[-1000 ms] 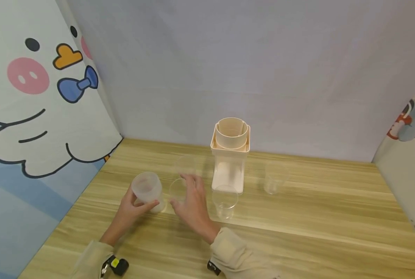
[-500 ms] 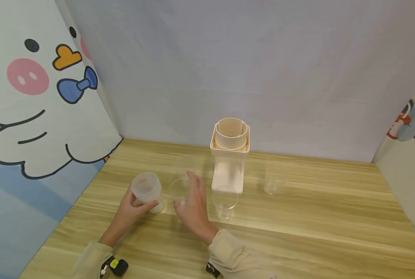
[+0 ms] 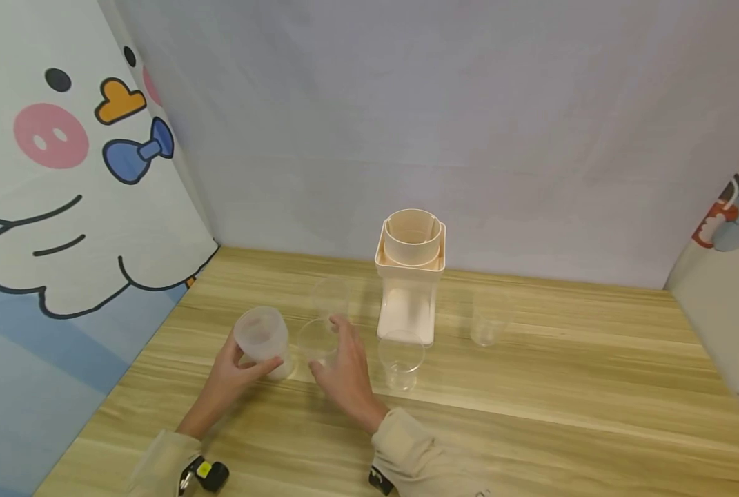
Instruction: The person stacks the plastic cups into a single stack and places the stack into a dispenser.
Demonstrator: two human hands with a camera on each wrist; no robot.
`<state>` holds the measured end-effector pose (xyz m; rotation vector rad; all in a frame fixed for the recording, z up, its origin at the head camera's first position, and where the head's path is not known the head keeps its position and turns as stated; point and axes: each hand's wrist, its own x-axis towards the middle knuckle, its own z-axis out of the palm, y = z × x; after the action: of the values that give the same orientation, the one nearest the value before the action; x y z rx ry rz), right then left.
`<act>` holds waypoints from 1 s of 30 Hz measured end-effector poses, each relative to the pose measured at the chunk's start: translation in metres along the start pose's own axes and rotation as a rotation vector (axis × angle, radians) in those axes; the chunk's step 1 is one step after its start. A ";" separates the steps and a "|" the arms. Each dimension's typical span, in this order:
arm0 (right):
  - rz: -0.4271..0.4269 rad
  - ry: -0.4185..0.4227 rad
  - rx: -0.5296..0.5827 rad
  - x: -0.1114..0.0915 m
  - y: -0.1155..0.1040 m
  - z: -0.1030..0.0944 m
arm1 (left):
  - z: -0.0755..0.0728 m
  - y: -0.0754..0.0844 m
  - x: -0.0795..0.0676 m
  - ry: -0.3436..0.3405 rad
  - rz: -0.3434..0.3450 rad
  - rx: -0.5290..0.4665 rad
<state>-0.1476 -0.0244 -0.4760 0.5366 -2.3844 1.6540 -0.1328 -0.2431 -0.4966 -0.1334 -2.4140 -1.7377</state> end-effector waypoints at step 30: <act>-0.005 -0.043 0.035 -0.001 0.002 -0.006 | 0.001 0.003 0.000 0.008 -0.025 0.009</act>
<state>-0.1480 -0.0185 -0.4756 0.5888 -2.3863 1.7015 -0.1321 -0.2410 -0.4946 -0.0959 -2.4277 -1.7345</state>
